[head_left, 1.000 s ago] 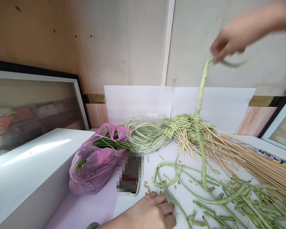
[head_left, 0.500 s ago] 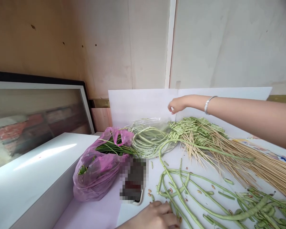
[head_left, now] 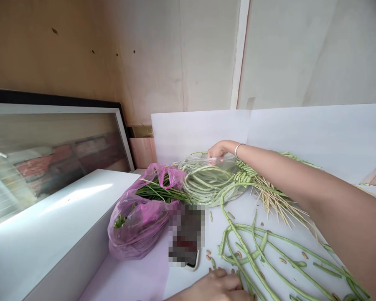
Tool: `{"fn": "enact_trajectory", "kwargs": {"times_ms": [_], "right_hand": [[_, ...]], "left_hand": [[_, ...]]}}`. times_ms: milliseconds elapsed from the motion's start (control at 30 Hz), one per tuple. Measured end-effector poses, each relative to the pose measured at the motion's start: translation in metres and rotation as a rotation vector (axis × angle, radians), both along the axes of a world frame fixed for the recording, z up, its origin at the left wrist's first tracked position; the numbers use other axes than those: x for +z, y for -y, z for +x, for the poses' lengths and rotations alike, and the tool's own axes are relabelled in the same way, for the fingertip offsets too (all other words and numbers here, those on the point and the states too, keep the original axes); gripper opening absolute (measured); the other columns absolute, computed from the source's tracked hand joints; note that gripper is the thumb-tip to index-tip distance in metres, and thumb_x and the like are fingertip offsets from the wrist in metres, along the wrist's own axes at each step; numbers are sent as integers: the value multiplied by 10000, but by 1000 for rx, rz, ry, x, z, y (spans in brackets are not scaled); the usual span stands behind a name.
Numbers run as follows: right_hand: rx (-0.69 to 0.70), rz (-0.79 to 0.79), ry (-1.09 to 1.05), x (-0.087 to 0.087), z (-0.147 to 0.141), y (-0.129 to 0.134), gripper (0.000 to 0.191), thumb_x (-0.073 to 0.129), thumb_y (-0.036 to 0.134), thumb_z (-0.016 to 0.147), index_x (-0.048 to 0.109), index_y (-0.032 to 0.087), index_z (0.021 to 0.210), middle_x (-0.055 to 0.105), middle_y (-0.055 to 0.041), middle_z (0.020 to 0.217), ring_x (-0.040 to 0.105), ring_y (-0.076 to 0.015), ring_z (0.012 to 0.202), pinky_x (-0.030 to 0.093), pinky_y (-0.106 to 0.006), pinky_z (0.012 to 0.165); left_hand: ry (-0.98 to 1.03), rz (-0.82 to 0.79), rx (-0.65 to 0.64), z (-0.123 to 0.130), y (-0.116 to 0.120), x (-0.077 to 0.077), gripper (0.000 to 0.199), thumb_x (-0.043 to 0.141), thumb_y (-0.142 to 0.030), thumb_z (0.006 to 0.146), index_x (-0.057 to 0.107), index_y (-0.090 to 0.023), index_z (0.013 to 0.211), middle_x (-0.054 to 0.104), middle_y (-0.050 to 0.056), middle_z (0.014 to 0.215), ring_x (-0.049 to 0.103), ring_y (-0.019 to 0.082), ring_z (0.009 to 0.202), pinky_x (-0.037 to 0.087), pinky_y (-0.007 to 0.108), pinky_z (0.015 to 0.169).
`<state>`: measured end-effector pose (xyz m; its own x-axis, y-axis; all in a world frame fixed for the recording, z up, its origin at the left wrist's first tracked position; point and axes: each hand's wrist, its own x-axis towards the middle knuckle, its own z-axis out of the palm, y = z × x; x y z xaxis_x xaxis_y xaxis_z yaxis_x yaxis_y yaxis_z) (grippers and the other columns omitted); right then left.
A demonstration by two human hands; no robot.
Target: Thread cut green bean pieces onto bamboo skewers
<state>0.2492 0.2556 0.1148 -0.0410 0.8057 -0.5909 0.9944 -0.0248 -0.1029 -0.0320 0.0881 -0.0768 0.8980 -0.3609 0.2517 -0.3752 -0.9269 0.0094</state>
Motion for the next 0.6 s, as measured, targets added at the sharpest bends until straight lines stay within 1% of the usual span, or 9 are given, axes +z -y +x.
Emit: {"fn": "enact_trajectory", "kwargs": {"times_ms": [67,133,200,267,367,467,533,600], "right_hand": [[1,-119,-48,-1,-1,1,263,585,296,926,588,140,1137,614,-71,1114,630,-197,920,546,-380,772],[2,-205,-99,0,-3,5,250,582,294,928,593,138,1123,620,-70,1098,633,-188,901,548,-371,762],[-4,-251,-148,4,-3,9,241,578,297,931,598,136,1109,625,-68,1087,635,-182,891,548,-365,757],[-17,-259,-184,11,-1,14,242,571,308,935,599,135,1102,628,-68,1079,635,-180,887,546,-363,755],[-45,-231,-196,21,3,19,249,561,320,940,597,135,1104,628,-67,1070,635,-177,877,546,-360,751],[-79,-174,-147,24,5,19,231,575,298,933,601,134,1093,632,-61,1048,637,-170,852,550,-348,731],[-100,-97,-97,24,4,15,221,588,286,925,605,131,1082,635,-56,1032,639,-168,840,553,-341,720],[-113,31,-51,26,3,10,224,591,286,924,605,131,1085,635,-55,1034,640,-171,845,554,-343,722]], "left_hand": [[29,35,-1,0,0,-4,131,545,-336,916,565,-207,904,654,-21,882,540,119,774,372,254,683],[54,40,-7,1,0,-12,142,553,-354,910,564,-212,908,647,-19,879,537,121,777,370,259,686],[64,29,-1,3,0,-20,147,553,-365,910,564,-219,915,636,-18,855,534,118,772,365,254,688],[70,19,16,4,0,-25,142,537,-365,920,567,-227,922,624,-18,826,532,113,761,360,248,687],[72,5,14,5,0,-24,149,500,-366,939,569,-235,935,624,-22,820,532,112,757,359,251,680],[56,12,0,4,1,-16,163,504,-370,936,566,-221,917,640,-26,853,529,113,748,365,261,668],[48,17,7,3,1,-9,155,542,-354,918,561,-201,900,648,-32,855,526,110,741,373,262,667],[44,11,12,2,2,-1,149,585,-335,895,557,-188,900,656,-39,863,529,105,755,380,257,670]]}}
